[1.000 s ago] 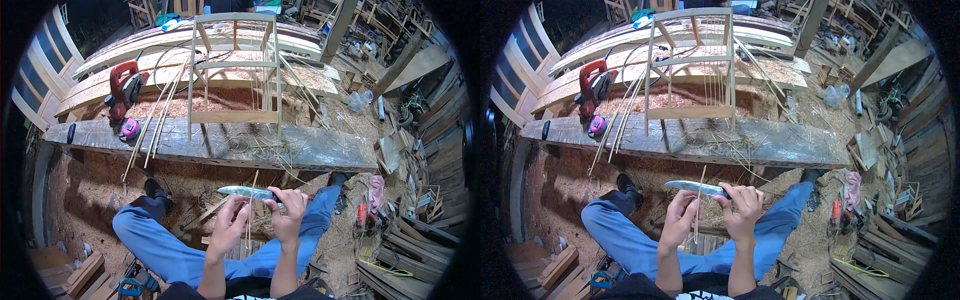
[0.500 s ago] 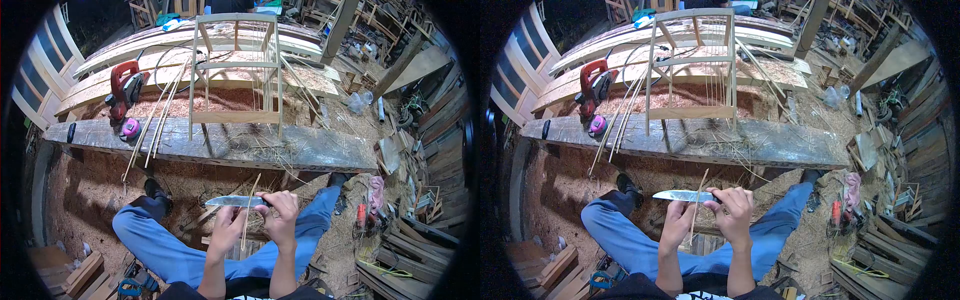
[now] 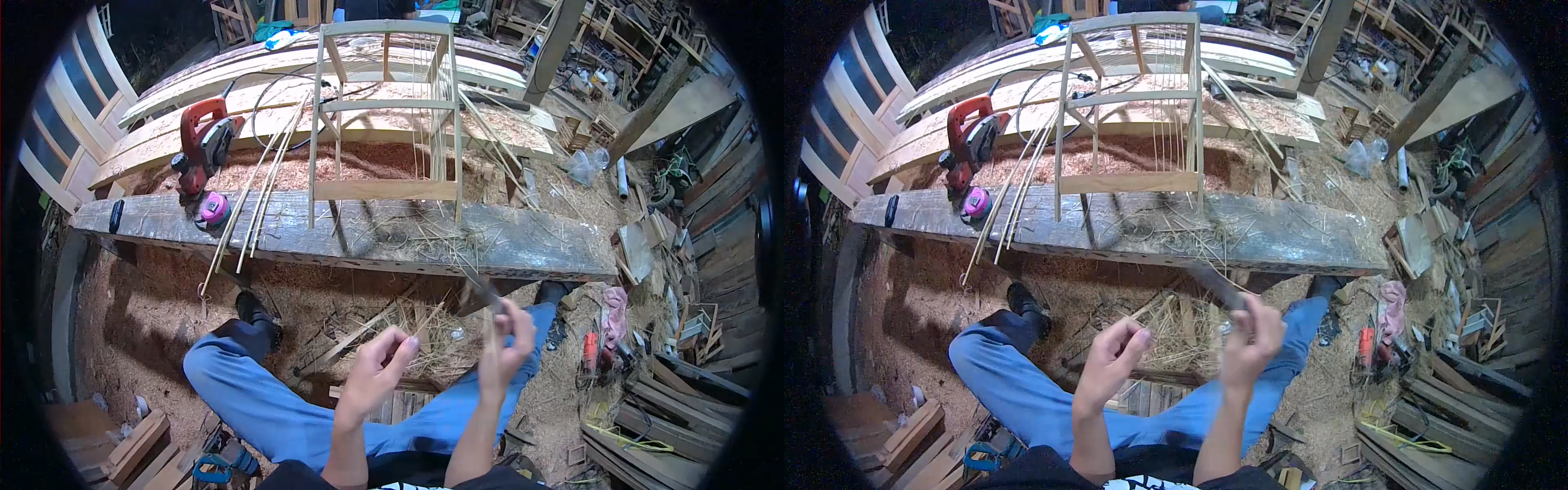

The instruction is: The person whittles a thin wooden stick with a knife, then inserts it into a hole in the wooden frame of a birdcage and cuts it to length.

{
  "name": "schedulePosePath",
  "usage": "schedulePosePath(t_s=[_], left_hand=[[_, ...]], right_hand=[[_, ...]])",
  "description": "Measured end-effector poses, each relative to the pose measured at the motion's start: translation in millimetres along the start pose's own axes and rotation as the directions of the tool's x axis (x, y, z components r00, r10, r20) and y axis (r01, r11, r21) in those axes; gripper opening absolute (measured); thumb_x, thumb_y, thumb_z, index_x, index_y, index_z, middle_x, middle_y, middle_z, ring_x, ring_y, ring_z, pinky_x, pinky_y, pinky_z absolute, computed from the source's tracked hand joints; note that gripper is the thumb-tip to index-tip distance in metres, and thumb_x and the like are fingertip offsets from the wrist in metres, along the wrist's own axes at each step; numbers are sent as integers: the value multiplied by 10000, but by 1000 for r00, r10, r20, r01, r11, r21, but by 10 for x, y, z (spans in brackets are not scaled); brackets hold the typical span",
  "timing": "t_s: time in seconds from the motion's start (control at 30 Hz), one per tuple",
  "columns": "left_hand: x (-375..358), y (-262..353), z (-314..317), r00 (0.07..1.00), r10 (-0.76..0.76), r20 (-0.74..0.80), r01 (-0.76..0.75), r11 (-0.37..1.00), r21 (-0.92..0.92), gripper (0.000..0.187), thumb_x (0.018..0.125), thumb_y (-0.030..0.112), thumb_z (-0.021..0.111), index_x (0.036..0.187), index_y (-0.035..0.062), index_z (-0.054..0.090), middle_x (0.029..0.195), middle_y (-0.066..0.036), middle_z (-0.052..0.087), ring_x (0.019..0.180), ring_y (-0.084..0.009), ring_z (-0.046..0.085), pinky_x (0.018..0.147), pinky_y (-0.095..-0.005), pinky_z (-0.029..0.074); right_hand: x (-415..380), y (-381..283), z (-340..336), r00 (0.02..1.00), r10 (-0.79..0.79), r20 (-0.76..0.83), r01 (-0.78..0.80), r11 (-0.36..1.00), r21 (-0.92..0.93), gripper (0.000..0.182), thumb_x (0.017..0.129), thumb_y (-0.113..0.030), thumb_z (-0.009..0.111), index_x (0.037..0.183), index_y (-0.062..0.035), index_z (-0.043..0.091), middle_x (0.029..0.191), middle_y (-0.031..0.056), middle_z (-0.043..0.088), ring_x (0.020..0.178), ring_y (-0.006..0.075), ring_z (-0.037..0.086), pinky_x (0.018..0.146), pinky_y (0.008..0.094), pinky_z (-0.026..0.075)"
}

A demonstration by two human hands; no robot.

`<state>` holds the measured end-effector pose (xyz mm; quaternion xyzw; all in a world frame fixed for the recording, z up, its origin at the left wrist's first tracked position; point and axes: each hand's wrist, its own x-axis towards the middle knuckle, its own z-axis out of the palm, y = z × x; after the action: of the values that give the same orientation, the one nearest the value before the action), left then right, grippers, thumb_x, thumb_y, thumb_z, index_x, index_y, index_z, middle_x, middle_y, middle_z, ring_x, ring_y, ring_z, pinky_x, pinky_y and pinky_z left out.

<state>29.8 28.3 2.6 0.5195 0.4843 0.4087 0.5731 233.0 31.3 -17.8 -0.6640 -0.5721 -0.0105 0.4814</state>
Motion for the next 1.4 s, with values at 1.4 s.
schedulePosePath(t_s=[1.4], left_hand=[[-84,-423,36,992,114,-50,-120,980,-157,272,1042,-2,495,1282,-23,620,1180,-104,641,1062,-169,613,871,-307,490]], right_hand=[[-76,-360,203,922,-226,313,110,931,348,307,804,-352,803,984,-104,775,841,9,697,813,212,612,842,374,397]])
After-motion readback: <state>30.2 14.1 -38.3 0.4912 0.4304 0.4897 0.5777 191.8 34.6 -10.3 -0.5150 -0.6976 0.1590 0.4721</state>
